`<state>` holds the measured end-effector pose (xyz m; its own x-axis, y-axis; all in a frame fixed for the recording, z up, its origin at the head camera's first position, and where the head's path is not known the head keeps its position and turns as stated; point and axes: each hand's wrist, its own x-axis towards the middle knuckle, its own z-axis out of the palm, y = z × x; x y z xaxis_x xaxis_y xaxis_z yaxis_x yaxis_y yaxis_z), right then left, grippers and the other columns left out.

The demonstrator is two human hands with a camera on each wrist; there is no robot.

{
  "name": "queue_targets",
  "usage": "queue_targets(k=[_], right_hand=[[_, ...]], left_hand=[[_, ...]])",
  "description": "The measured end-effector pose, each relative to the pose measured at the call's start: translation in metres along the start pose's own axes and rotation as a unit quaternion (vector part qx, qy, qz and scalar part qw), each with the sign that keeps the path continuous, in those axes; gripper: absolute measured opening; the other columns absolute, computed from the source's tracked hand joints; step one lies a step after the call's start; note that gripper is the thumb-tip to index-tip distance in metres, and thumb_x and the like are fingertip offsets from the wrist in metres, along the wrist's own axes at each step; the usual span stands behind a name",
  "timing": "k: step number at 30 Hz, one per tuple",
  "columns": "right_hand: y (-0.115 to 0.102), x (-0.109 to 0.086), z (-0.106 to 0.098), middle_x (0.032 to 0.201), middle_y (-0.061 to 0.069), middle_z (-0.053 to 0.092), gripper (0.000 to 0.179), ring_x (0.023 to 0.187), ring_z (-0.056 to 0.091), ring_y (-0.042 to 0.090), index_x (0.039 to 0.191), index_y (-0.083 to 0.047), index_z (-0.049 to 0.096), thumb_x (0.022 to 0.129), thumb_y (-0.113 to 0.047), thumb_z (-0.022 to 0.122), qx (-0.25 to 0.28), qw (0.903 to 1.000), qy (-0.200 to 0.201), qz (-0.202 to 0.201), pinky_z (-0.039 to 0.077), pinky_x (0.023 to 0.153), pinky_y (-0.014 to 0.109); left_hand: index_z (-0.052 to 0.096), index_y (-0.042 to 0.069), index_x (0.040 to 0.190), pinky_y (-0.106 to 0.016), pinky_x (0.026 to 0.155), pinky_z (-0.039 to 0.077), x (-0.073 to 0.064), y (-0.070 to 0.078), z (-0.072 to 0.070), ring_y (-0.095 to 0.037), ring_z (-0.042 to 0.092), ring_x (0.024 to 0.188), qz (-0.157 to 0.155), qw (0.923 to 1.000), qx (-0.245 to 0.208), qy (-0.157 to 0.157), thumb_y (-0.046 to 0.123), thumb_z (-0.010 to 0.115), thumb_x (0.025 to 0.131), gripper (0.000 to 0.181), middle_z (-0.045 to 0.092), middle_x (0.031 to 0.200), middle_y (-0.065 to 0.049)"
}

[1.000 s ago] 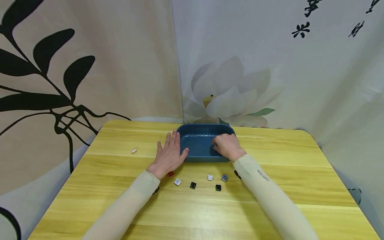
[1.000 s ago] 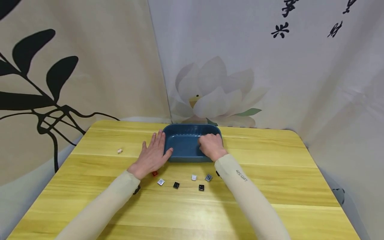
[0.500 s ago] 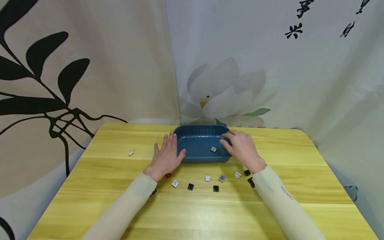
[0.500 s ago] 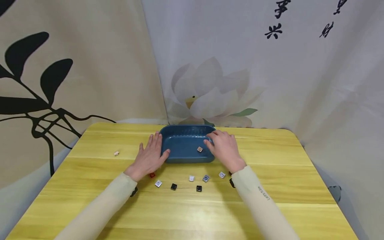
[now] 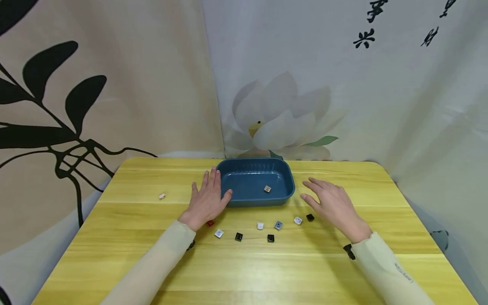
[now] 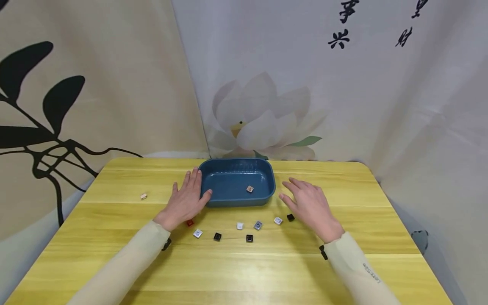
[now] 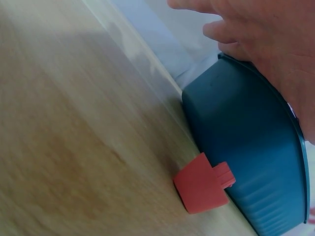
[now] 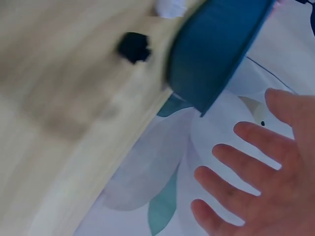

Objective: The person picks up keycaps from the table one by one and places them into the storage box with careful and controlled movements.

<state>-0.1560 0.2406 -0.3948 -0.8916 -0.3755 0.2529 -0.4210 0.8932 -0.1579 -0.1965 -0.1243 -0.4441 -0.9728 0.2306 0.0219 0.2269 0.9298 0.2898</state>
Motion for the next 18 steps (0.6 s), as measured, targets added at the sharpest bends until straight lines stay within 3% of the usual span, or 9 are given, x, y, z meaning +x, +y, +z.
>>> queue_targets(k=[7,18], right_hand=[[0.012,-0.021,0.004,0.144,0.024,0.058,0.049,0.121,0.063,0.044,0.141,-0.002,0.063,0.101,-0.030,0.069,-0.015,0.9993,-0.023,-0.027,0.053,0.092,0.060],[0.020,-0.035,0.016,0.153,0.021,0.051,0.060,0.132,0.057,0.043,0.148,-0.004,0.056,0.096,-0.028,0.075,-0.004,0.9948,-0.076,-0.067,0.051,0.098,0.060]], left_hand=[[0.012,-0.004,0.163,-0.077,0.115,0.011,-0.001,-0.001,0.000,-0.042,0.008,0.157,0.003,1.0000,-0.001,0.000,0.053,0.040,0.108,0.084,0.004,0.172,-0.019],[0.013,-0.005,0.163,-0.078,0.114,0.011,-0.001,-0.001,0.000,-0.043,0.008,0.157,0.004,1.0000,-0.002,0.003,0.052,0.041,0.107,0.084,0.005,0.172,-0.019]])
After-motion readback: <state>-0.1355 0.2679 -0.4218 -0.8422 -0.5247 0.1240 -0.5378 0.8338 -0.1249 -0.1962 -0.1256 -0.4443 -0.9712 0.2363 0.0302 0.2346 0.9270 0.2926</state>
